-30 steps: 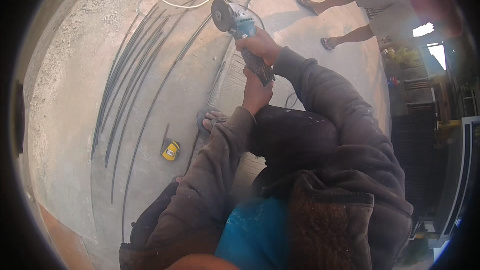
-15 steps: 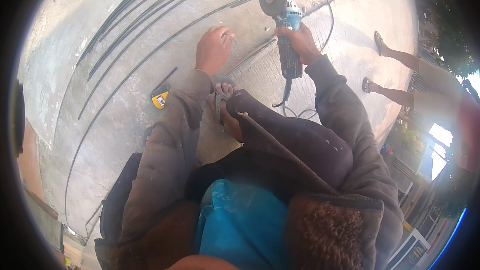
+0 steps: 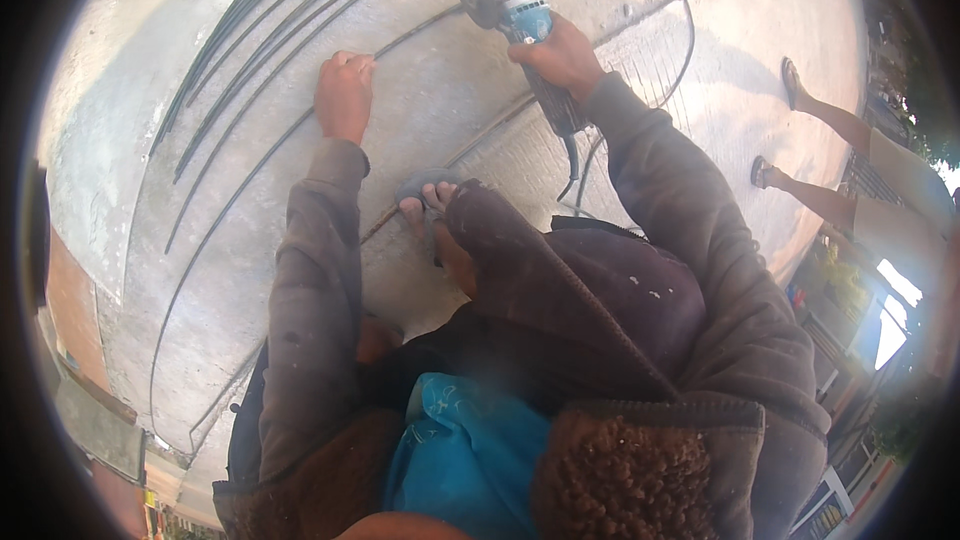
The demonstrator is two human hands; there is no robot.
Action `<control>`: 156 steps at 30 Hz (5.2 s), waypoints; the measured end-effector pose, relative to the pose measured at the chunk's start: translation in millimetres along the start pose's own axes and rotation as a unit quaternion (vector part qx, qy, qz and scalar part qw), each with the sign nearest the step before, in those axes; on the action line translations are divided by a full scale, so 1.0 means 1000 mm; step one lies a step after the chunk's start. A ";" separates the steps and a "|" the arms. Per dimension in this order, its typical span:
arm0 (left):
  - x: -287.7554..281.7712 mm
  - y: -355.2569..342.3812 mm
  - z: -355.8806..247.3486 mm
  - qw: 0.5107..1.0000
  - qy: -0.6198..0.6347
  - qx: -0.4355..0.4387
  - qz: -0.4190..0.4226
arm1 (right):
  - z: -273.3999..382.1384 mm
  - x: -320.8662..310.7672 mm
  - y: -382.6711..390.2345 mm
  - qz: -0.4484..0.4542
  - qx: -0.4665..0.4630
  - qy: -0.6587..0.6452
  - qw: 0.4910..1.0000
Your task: The person uses an angle grinder to cut several metal rods on a concrete floor. They position each rod, cut it, and set the cut pieces aside. A coworker also cuts rods nearby.
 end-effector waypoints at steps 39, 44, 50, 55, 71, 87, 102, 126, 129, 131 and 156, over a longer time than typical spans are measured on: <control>-0.001 -0.007 -0.010 0.998 -0.061 0.020 -0.001 | -0.012 0.012 -0.017 0.020 0.031 0.041 0.998; 0.003 -0.007 -0.004 1.000 -0.006 0.014 -0.001 | -0.011 0.012 -0.020 0.017 0.018 0.044 0.999; 0.004 -0.007 -0.003 0.999 -0.022 0.001 0.030 | -0.021 0.013 -0.029 0.027 0.011 0.058 0.998; 0.006 -0.006 -0.005 0.999 -0.035 0.007 0.013 | -0.019 0.014 -0.028 0.027 0.015 0.044 0.999; 0.003 -0.005 -0.006 1.000 -0.006 0.003 0.022 | -0.015 0.016 -0.036 0.031 0.018 0.008 0.999; 0.005 -0.007 -0.008 0.999 -0.040 0.002 0.028 | -0.007 0.017 -0.040 0.052 0.047 0.011 0.997; 0.015 -0.011 -0.003 0.997 -0.021 -0.013 0.068 | -0.003 0.000 -0.001 0.020 0.040 -0.128 0.991; -0.009 -0.010 -0.017 0.992 -0.011 -0.022 0.128 | 0.014 -0.012 0.015 -0.038 -0.040 0.035 0.998; -0.008 -0.009 -0.018 0.988 -0.009 -0.045 0.147 | 0.015 -0.012 0.012 -0.033 -0.035 0.033 0.998; -0.008 -0.009 -0.019 0.989 -0.004 -0.040 0.141 | 0.012 -0.012 0.009 -0.031 -0.037 0.030 0.998; 0.004 -0.004 -0.014 0.993 0.059 -0.031 0.094 | 0.008 -0.013 0.002 -0.024 -0.026 0.068 0.997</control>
Point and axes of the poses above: each hand's wrist, its own y-axis away from the middle knuckle, its own x-axis out of the palm, z = x × y, the point moved 7 cm from there along -y, towards the middle knuckle, and after that the axes turned 5 degrees about -y, right-handed, at the moved point
